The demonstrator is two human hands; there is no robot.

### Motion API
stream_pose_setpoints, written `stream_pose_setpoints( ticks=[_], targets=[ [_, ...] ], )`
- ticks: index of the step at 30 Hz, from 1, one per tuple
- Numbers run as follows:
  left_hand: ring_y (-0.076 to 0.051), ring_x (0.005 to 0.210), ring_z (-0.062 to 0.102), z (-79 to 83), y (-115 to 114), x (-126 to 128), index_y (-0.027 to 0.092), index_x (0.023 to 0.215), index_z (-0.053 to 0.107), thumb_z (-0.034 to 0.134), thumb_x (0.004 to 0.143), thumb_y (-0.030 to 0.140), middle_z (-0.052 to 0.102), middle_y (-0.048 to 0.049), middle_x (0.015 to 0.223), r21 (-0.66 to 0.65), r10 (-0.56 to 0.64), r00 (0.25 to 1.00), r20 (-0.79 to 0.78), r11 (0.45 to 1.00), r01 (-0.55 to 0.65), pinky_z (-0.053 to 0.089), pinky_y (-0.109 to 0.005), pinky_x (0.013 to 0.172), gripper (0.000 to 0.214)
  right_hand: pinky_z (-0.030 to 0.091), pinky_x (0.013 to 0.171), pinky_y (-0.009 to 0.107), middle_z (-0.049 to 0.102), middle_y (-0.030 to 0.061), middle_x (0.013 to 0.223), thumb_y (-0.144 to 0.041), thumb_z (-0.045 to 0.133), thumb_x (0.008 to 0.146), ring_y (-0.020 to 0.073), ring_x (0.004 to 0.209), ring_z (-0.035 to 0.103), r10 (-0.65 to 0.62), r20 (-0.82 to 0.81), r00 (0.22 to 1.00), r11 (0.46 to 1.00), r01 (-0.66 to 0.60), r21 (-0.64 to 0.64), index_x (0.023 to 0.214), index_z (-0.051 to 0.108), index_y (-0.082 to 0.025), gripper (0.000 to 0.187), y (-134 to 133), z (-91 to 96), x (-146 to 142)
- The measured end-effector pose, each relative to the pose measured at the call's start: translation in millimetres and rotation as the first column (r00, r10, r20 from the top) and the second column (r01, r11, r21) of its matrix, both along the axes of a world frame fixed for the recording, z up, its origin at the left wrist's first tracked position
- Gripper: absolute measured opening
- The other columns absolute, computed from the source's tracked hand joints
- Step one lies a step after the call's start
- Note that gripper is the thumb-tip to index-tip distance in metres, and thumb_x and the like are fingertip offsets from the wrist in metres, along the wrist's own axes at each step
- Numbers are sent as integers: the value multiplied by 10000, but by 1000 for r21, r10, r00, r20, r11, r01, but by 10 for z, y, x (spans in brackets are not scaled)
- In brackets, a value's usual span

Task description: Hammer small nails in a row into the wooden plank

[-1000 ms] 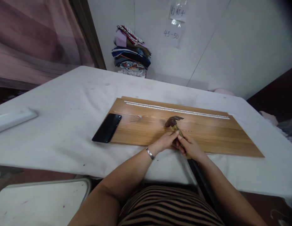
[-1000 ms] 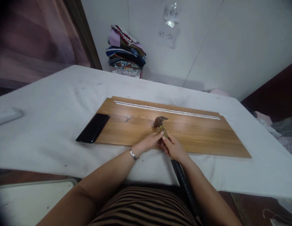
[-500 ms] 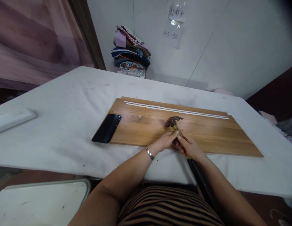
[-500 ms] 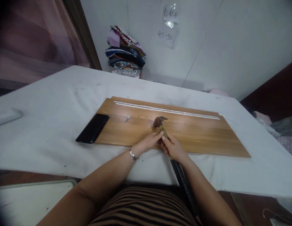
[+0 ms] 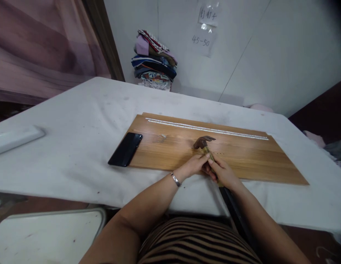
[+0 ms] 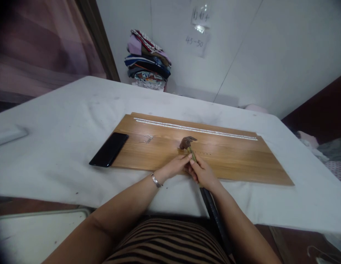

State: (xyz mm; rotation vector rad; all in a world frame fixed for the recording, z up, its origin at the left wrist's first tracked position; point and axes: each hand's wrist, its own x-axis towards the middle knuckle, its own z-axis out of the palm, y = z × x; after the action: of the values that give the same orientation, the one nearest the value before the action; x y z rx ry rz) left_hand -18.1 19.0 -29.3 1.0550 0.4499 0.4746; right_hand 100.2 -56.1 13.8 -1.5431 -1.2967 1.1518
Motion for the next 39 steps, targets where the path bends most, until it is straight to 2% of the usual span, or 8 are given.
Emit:
stream_pose_setpoints(
  ticks=[10, 16, 21, 26, 32, 36, 39],
  targets=[
    [-151, 527, 609, 32, -13, 5, 128, 771, 529, 557, 674, 750, 571, -9, 560, -55, -28, 999, 24, 998, 30, 521, -325, 621, 630, 312, 301, 187, 476, -71, 593, -549, 468, 843, 45, 330, 381, 4, -14, 1000, 1000, -5, -20, 835, 467, -198, 351, 23, -20, 8],
    [-147, 550, 607, 79, -15, -14, 124, 779, 548, 557, 693, 731, 575, -13, 575, -31, -15, 1000, 10, 999, 15, 514, -323, 634, 614, 322, 311, 195, 496, -67, 600, -519, 467, 859, 53, 336, 382, -4, -20, 1000, 1000, 4, -8, 986, 495, -196, 349, -7, 1, -1],
    [-139, 519, 607, 99, -19, -25, 131, 738, 526, 557, 672, 748, 569, -3, 549, -22, 3, 1000, 1, 1000, -3, 510, -297, 596, 621, 314, 311, 183, 491, -65, 593, -529, 465, 856, 48, 341, 386, 5, -15, 1000, 1000, -5, -15, 890, 482, -200, 332, 9, -18, 11],
    [-150, 518, 615, 77, -22, -10, 127, 797, 534, 572, 686, 724, 587, -11, 561, -70, -35, 999, 37, 997, 37, 519, -315, 601, 608, 315, 308, 185, 475, -67, 587, -533, 456, 859, 49, 340, 386, 9, -18, 1000, 1000, -9, -8, 839, 467, -201, 333, 19, -31, 14],
    [-148, 536, 613, 62, -16, -10, 120, 814, 547, 575, 690, 718, 598, -21, 582, -65, -40, 999, 36, 997, 43, 516, -321, 620, 611, 326, 320, 196, 497, -62, 613, -512, 449, 876, 56, 343, 381, 11, -7, 1000, 1000, -11, 2, 935, 484, -202, 318, 1, -27, 6],
    [-143, 521, 603, 67, -16, -11, 127, 755, 530, 571, 676, 735, 570, -8, 552, -51, -10, 1000, 15, 999, 11, 511, -314, 616, 614, 320, 320, 198, 488, -63, 593, -515, 451, 869, 54, 336, 373, 3, 1, 1000, 1000, -3, 12, 886, 485, -200, 317, 3, -9, -6],
    [-152, 512, 607, 54, -14, 4, 133, 766, 527, 566, 662, 752, 567, -5, 548, -68, -30, 999, 28, 997, 31, 519, -327, 611, 629, 321, 320, 195, 494, -61, 606, -519, 456, 864, 55, 347, 389, 0, -1, 1000, 1000, 0, 10, 881, 483, -201, 319, 8, -6, -4]
  ],
)
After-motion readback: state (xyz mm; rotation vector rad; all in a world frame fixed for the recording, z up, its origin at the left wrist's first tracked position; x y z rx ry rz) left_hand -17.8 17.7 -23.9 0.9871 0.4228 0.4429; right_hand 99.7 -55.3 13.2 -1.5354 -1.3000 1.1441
